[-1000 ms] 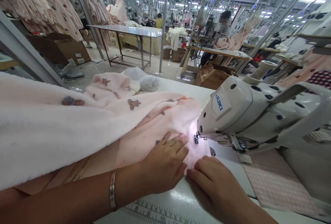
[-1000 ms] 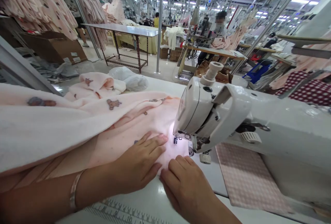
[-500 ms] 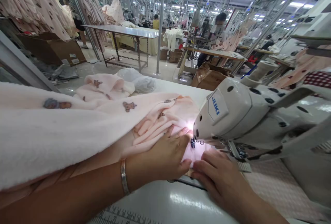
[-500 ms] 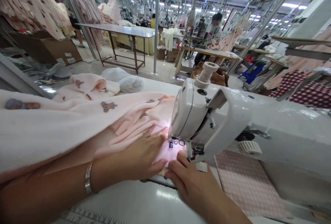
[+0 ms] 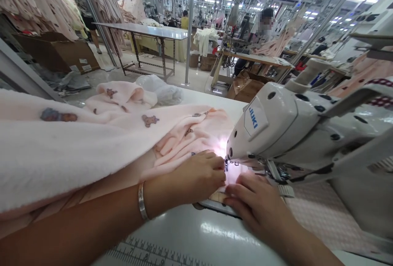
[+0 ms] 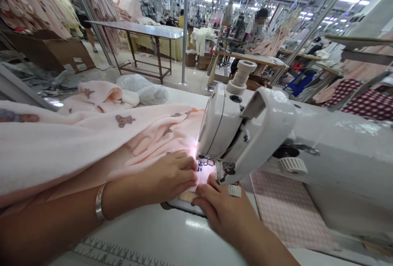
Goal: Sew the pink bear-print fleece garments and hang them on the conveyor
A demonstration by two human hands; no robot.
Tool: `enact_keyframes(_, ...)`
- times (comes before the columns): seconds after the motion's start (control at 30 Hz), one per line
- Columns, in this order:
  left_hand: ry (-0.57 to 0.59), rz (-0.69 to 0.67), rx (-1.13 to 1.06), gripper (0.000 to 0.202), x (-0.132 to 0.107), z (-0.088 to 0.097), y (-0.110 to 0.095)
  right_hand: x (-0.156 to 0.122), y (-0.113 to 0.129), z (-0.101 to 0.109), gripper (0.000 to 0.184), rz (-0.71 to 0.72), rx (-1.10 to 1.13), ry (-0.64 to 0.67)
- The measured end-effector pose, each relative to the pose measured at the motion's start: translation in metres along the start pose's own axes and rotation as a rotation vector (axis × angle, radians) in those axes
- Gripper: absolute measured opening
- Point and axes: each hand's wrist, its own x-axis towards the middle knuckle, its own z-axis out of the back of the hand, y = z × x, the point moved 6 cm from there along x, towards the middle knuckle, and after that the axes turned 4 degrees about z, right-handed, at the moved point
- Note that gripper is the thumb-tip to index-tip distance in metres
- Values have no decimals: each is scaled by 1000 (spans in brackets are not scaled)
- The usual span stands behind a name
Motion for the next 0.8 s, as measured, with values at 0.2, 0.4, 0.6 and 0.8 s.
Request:
enact_keyframes(0.2, -12, 18, -12, 19, -5, 2, -1, 1, 7, 6, 12, -54, 83, 4)
enact_keyframes(0.4, -47, 43, -63, 25, -5, 5, -1, -7, -24, 7, 23, -233, 285, -169)
enact_keyframes(0.6, -47, 39, -102, 26, -3, 7, -1, -22, -56, 9, 40, -477, 295, -350)
enact_keyframes(0.8, -81, 85, -165, 21, -4, 5, 3, -13, -35, 8, 36, -260, 45, -189)
